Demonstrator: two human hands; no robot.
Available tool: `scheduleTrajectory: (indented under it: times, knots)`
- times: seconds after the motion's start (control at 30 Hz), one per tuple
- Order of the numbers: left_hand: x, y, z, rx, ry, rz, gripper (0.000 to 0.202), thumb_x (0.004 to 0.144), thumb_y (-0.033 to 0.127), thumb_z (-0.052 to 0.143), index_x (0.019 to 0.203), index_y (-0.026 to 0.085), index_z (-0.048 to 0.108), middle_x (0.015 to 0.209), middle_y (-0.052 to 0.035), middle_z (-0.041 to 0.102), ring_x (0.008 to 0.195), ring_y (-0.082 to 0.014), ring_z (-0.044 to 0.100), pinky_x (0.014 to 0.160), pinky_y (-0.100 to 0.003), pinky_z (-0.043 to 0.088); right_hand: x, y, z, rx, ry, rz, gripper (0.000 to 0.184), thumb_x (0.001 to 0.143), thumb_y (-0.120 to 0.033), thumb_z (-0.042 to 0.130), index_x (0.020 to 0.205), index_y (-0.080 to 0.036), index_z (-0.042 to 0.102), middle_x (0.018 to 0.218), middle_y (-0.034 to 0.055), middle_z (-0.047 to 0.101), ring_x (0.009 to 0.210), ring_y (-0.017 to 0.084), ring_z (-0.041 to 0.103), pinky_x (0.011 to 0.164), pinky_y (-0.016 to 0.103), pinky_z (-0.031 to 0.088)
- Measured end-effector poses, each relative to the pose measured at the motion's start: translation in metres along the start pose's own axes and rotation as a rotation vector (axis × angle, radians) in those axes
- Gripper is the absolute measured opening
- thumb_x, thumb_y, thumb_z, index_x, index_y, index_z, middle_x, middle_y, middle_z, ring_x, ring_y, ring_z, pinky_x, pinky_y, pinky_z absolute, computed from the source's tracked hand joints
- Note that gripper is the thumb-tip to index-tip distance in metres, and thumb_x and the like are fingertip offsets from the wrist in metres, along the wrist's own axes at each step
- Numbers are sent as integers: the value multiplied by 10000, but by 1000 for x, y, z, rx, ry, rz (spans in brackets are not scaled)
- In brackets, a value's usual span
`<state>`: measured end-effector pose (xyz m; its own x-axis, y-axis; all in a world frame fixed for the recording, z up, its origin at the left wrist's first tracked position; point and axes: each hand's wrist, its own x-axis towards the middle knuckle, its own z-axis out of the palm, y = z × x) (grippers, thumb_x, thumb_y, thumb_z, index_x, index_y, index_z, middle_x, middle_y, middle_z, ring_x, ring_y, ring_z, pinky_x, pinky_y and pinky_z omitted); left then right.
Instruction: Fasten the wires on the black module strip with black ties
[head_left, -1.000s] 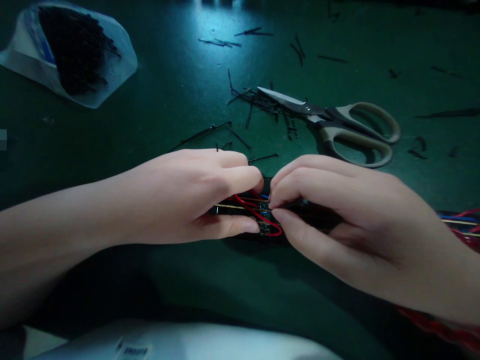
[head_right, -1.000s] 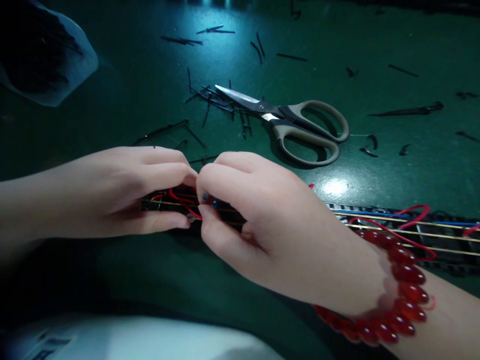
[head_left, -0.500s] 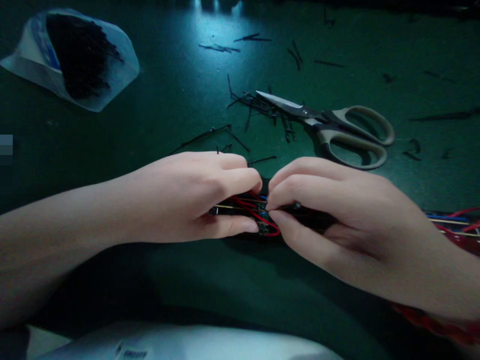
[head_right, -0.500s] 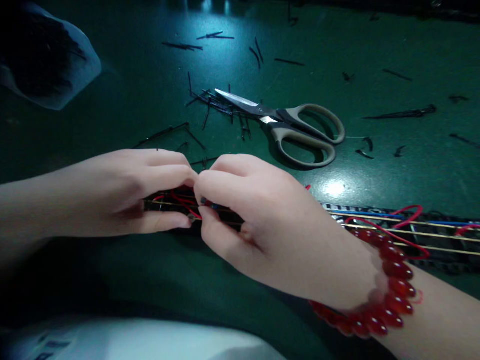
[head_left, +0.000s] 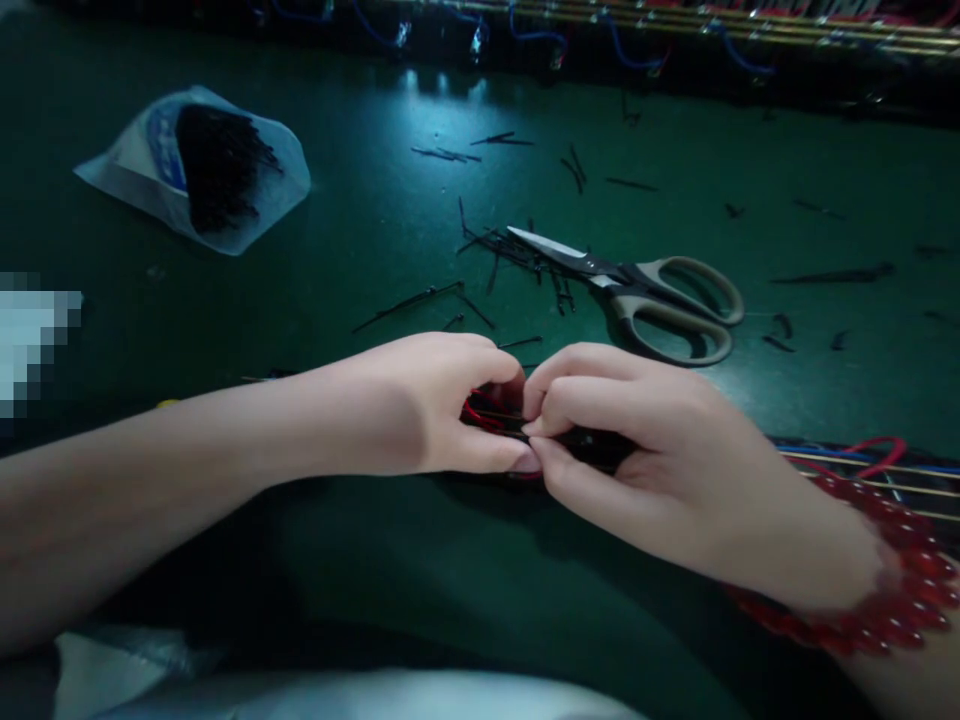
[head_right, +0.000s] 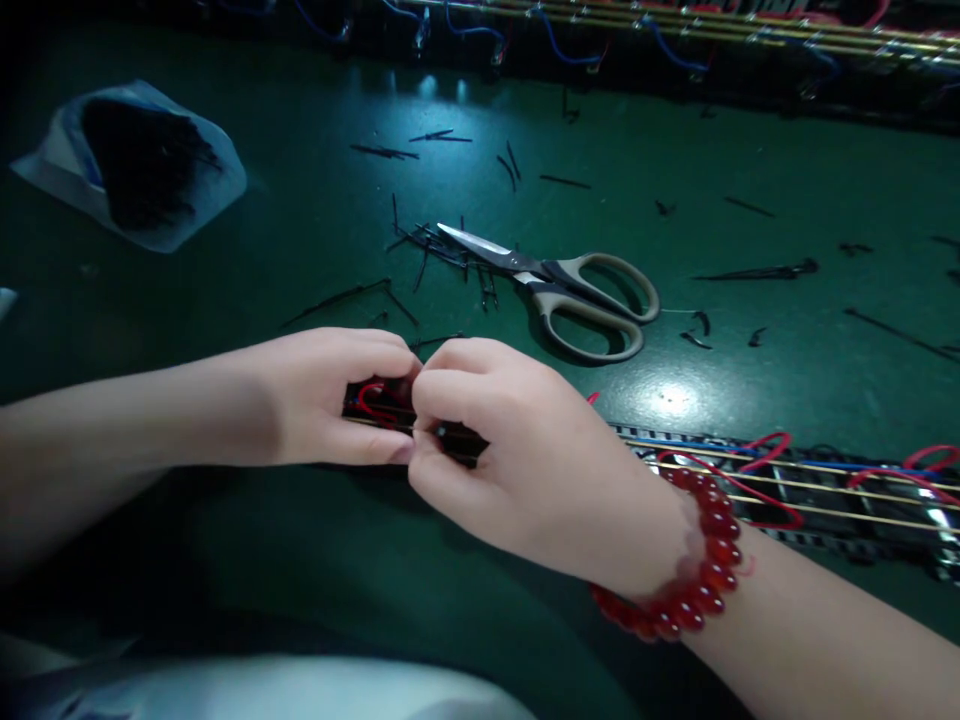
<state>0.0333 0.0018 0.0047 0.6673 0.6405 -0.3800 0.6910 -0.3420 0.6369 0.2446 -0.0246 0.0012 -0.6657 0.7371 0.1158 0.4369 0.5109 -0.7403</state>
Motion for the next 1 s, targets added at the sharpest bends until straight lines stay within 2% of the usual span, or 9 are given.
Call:
scheduleTrajectory:
  times: [0.1,0.27,0.4,0.6,0.7,0.87,1.0]
  knots:
    - [5,-1,-8,-108,-58,-4,262,836,436,736,791,213,606,733,65,562,647,-108,499,579,-248,344,0,-2,-2,14,-3,6,181,879,-98,596,722,-184,626,898,71,698,755,144,627,633,252,507]
    - [7,-3,-10,-120,-70,0,269,822,453,725,816,212,605,770,54,589,683,-117,525,598,-239,365,0,-3,0,-2,-3,26,172,849,-85,583,716,-194,588,866,58,669,752,145,606,627,256,488]
    - [5,-6,-5,-69,-29,70,239,866,440,702,881,213,630,849,40,629,756,-128,556,647,-251,369,-1,-1,1,10,1,30,153,847,-110,591,722,-198,574,846,44,648,743,143,583,628,259,468]
    - [-1,-6,-1,-27,63,105,244,871,350,729,817,217,533,779,68,541,684,-104,472,627,-245,330,-2,-2,-1,20,9,26,154,833,-104,590,720,-202,551,842,37,636,727,134,568,607,253,442]
    - [-4,-6,-1,-31,87,99,225,859,306,755,855,220,547,780,75,546,681,-99,475,639,-235,346,-3,-5,-1,15,25,26,186,810,-69,593,704,-208,529,825,30,641,719,133,564,605,253,434]
    - [-8,-7,-1,-37,109,70,247,866,385,769,944,237,587,804,76,595,675,-97,506,627,-233,365,-4,-4,-2,-17,41,8,192,814,-61,601,698,-201,539,817,33,641,701,123,562,579,235,433]
    - [-6,-8,-2,-30,106,76,267,878,404,763,888,229,563,750,83,557,630,-87,476,612,-230,352,-3,-1,-1,-45,45,-15,196,856,-69,613,709,-190,567,844,43,646,725,121,591,585,214,466]
